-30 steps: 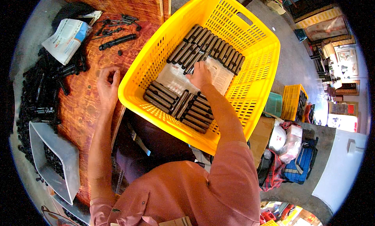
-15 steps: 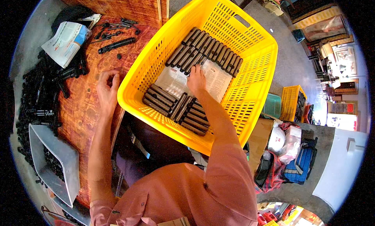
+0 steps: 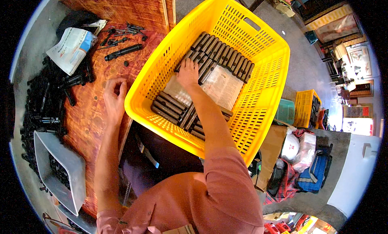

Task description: The person arranges cylindrical metal parts into neat rows inside a yellow plastic basket. They pick up each part and place it carefully to form aligned rows. Another person briefly assists by adding more parts to the basket.

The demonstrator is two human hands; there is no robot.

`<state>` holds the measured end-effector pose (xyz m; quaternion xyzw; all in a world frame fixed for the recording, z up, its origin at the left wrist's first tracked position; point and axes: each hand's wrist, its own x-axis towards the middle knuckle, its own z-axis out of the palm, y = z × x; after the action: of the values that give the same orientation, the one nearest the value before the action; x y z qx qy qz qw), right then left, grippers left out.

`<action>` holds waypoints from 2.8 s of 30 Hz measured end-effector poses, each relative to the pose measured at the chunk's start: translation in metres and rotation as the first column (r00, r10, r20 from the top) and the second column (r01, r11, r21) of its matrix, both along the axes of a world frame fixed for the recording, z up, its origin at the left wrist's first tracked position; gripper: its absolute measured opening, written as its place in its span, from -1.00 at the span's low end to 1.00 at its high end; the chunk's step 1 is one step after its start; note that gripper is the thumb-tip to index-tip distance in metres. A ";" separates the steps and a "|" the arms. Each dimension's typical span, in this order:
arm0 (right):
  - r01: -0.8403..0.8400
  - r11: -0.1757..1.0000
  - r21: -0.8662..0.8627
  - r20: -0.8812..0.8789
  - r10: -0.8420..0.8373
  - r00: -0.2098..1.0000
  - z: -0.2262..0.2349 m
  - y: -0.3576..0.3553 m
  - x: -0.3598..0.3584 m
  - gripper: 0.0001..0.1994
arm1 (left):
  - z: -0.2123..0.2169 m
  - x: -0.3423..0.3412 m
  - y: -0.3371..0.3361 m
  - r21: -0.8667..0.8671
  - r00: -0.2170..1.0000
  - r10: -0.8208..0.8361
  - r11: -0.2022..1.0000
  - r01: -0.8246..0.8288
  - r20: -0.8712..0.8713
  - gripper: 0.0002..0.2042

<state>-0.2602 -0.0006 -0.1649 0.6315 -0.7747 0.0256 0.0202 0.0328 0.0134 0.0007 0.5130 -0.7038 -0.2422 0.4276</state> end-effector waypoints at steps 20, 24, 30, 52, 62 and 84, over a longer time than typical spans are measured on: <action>0.140 0.937 0.319 0.178 -0.205 0.962 0.017 0.014 -0.045 -0.12 | -0.006 0.002 -0.001 0.051 0.999 -0.002 0.999 0.004 -0.036 -0.88; 0.192 0.974 0.118 0.149 -0.209 0.967 0.025 0.021 -0.066 -0.13 | -0.006 -0.001 -0.003 0.034 0.999 0.001 0.999 0.000 -0.032 -0.88; 0.232 0.961 0.149 0.330 -0.270 0.904 0.025 0.054 -0.101 -0.11 | -0.004 0.000 -0.001 0.045 1.000 0.006 0.999 -0.005 -0.026 -0.86; -0.096 0.417 0.904 0.032 0.157 0.987 0.081 0.136 -0.083 -0.33 | -0.003 0.002 0.000 0.093 0.999 0.009 0.996 -0.006 -0.036 -0.84; -0.102 0.666 0.739 -0.196 0.358 0.913 0.051 0.139 -0.093 -0.32 | -0.004 0.001 -0.001 0.085 0.999 0.001 0.996 0.002 -0.035 -0.84; 0.595 0.785 0.169 0.418 -0.604 0.678 0.002 0.110 -0.136 -0.46 | -0.005 -0.001 -0.001 0.095 0.999 -0.003 0.995 0.008 -0.053 -0.85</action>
<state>-0.3967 0.1091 -0.1626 0.3190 -0.9213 0.1558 -0.1586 0.0320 0.0121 -0.0047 0.5242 -0.6814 -0.2900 0.4206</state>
